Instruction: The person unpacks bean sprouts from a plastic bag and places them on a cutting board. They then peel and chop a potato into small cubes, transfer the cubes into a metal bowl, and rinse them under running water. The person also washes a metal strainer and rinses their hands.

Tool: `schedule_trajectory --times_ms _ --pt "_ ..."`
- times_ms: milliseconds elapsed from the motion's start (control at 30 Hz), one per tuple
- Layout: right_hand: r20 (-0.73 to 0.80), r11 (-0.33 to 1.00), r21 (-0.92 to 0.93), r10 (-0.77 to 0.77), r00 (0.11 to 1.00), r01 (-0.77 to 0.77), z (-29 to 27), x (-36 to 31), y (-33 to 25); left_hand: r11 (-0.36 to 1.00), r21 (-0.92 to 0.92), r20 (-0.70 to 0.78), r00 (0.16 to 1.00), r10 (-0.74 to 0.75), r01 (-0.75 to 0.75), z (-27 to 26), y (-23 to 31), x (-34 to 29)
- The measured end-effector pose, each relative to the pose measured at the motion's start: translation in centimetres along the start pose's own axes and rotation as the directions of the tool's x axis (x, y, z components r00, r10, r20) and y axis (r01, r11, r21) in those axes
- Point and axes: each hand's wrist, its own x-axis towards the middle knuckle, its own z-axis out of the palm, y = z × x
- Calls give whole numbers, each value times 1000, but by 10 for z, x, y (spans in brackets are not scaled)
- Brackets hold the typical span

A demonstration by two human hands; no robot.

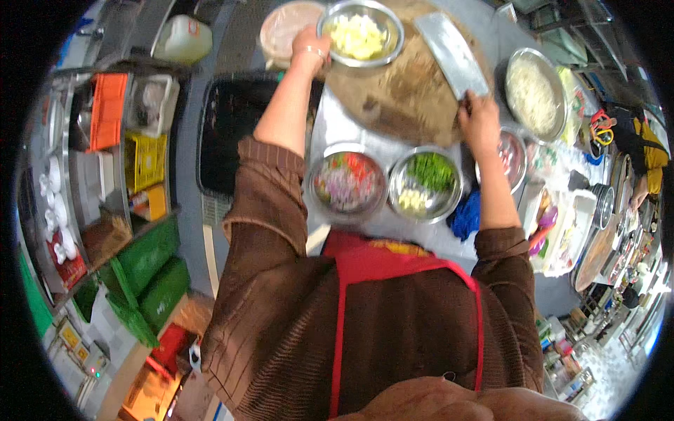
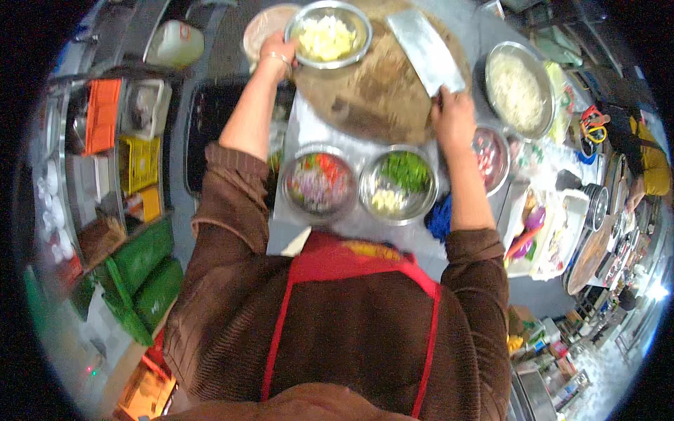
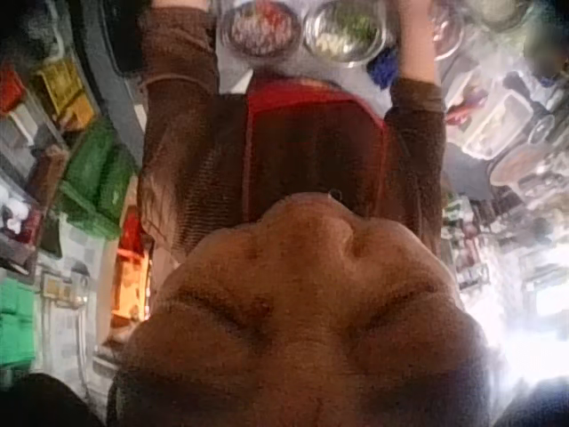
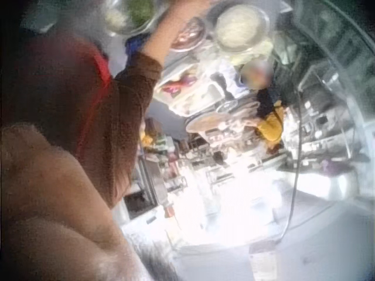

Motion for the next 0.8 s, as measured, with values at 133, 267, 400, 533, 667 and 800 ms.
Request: schedule_trajectory --times_ms 133,267,400,533,667,800 --pt "-235 962 215 -117 965 169 -36 -29 -3 917 -373 -48 990 136 -144 -42 -13 -68" --pt "-144 826 543 -87 986 152 -59 -97 -40 876 -483 -84 996 -22 -21 -110 -37 -177" --pt "131 670 732 -311 941 119 -50 -183 -94 792 -610 -211 957 -197 29 -162 -99 -313" --pt "277 584 797 -580 766 154 -32 -248 -155 679 -716 -313 795 -520 162 -196 -194 -444" --pt "370 525 832 -766 525 180 -28 -270 -223 454 -887 -336 566 -752 77 -218 -300 -566" --pt "449 532 822 -826 341 205 -14 -258 -312 204 -955 -274 381 -883 -215 -247 -400 -660"
